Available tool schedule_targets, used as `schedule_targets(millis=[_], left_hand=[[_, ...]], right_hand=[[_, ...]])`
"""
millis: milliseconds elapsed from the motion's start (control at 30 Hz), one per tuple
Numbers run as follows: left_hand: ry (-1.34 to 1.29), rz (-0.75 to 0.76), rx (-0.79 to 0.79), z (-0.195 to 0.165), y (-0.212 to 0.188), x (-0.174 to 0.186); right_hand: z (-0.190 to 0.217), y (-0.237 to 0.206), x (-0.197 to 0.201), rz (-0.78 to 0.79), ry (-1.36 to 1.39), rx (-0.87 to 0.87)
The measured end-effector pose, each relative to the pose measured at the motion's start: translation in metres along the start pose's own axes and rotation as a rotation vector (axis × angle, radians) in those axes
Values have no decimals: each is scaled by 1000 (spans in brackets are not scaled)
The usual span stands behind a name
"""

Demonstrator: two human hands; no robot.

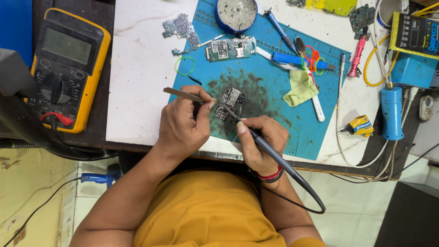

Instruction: The person uses a soldering iron and tweezers to reflow solder on a small circuit board. They repeatedly apply heat to specific points while holding the board steady, then inspect the joints. The board remains on the workbench throughout the clip.

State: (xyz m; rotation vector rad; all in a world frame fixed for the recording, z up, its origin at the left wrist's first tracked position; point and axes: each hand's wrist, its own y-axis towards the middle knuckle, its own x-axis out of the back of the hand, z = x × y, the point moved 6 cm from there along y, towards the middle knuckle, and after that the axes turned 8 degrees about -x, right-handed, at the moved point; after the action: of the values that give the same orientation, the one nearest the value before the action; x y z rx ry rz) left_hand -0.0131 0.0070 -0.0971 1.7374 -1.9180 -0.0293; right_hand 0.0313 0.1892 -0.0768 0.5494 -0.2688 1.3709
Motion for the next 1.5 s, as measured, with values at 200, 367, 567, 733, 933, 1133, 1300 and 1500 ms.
schedule_targets(millis=[200,367,567,733,933,1133,1300,1500], left_hand=[[-6,3,12,1,0,1],[-20,-4,-5,1,0,1],[-11,-9,-14,0,-1,2],[-8,9,-18,2,-3,2],[-10,-10,-22,2,-4,4],[-16,-4,-16,1,-4,4],[-6,-15,-31,0,-4,5],[-18,-7,-33,1,-4,6]], right_hand=[[0,0,-3,-7,3,-15],[1,0,-3,25,10,17],[2,-2,-4,26,-4,16],[1,-3,-6,-1,-18,2],[2,-3,-6,20,-15,12],[4,-3,-6,7,-14,13],[6,-4,-6,-3,-41,3],[6,-5,-7,-2,-35,11]])
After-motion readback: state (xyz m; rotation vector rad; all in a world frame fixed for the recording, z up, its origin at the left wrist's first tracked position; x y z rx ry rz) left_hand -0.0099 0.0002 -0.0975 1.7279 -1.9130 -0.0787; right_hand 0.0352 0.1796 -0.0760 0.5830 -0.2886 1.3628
